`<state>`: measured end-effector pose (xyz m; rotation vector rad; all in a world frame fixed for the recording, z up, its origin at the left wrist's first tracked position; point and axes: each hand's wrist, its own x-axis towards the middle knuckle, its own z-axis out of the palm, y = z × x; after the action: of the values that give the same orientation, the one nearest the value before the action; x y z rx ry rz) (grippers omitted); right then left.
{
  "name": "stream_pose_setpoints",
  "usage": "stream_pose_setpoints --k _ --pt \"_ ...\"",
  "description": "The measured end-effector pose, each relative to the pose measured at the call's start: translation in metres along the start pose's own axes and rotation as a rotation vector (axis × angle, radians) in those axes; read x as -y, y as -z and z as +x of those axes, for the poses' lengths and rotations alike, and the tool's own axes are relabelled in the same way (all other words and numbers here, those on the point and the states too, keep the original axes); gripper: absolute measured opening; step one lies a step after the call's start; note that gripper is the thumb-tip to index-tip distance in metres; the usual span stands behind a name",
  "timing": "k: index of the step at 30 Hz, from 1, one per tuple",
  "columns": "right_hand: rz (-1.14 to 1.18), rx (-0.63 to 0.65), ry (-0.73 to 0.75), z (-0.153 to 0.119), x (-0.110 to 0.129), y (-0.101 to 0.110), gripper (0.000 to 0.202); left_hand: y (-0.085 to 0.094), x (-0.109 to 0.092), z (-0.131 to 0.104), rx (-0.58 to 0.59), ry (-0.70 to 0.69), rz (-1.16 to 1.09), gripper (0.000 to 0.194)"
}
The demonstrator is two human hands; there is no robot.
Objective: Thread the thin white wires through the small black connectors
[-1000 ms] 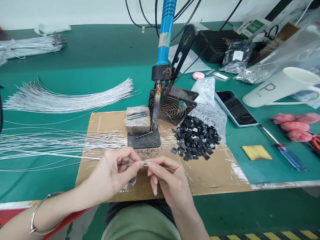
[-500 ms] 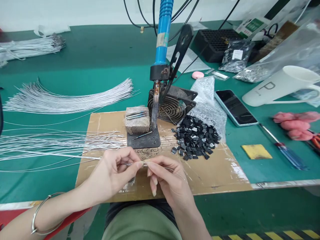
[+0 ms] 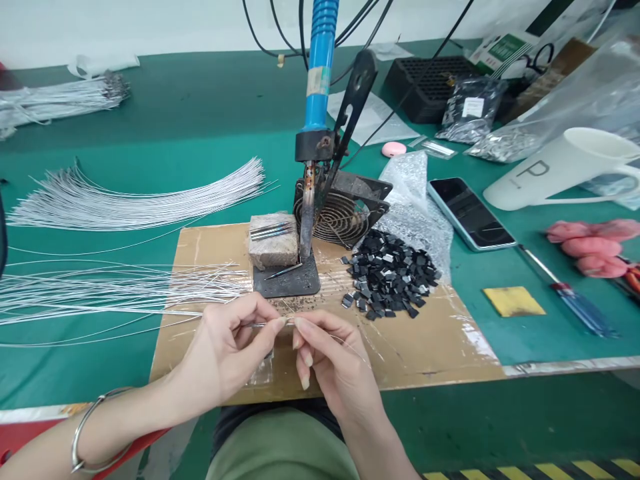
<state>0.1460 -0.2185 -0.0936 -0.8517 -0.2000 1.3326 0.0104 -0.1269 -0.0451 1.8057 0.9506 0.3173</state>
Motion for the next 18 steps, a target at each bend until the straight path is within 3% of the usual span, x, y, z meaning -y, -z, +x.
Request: stream_pose_setpoints --k 9,18 --pt "0.02 -0.009 -0.001 0.002 0.0 -0.001 0.017 -0.004 0.012 -0.003 -0.056 -0.129 0.047 0.023" --pt "0.045 -0.048 0.021 0.0 -0.004 -0.004 0.018 -0.01 0.016 -0.004 -0.083 -0.108 -0.013 0.025"
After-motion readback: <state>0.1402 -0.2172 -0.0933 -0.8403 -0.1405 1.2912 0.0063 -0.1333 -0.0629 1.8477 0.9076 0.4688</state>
